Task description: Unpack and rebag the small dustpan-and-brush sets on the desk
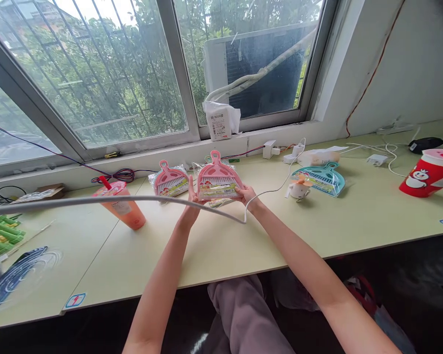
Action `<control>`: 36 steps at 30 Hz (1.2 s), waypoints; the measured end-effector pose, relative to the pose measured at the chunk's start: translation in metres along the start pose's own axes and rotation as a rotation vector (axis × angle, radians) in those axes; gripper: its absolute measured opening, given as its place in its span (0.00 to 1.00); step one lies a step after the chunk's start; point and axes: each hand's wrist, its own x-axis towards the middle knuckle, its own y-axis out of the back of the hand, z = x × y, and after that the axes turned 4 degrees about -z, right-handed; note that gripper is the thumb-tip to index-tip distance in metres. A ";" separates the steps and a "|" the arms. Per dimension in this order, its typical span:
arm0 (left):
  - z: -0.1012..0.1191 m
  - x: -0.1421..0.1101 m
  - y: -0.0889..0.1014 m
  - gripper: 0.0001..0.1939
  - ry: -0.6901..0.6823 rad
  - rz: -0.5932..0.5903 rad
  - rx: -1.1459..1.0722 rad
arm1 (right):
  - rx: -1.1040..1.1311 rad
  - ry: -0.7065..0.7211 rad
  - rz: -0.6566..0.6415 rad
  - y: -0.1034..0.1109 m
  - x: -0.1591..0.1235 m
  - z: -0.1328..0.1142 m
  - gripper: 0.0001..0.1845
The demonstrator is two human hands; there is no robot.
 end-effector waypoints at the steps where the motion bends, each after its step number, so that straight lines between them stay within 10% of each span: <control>1: 0.001 0.000 -0.002 0.62 -0.034 -0.019 0.029 | 0.002 0.009 0.022 -0.001 -0.001 -0.001 0.13; 11: -0.030 0.021 0.008 0.28 -0.198 0.489 0.221 | -0.124 0.055 -0.075 -0.016 -0.010 -0.002 0.18; 24: -0.033 0.021 -0.001 0.18 -0.282 0.482 0.428 | -0.317 0.169 0.021 -0.014 -0.005 0.008 0.36; 31: -0.036 0.029 0.012 0.25 -0.236 0.416 0.329 | -0.306 -0.034 -0.290 -0.007 -0.013 -0.030 0.29; 36: -0.021 0.019 0.001 0.37 -0.069 0.131 0.265 | -0.418 0.072 -0.213 0.001 -0.051 -0.048 0.28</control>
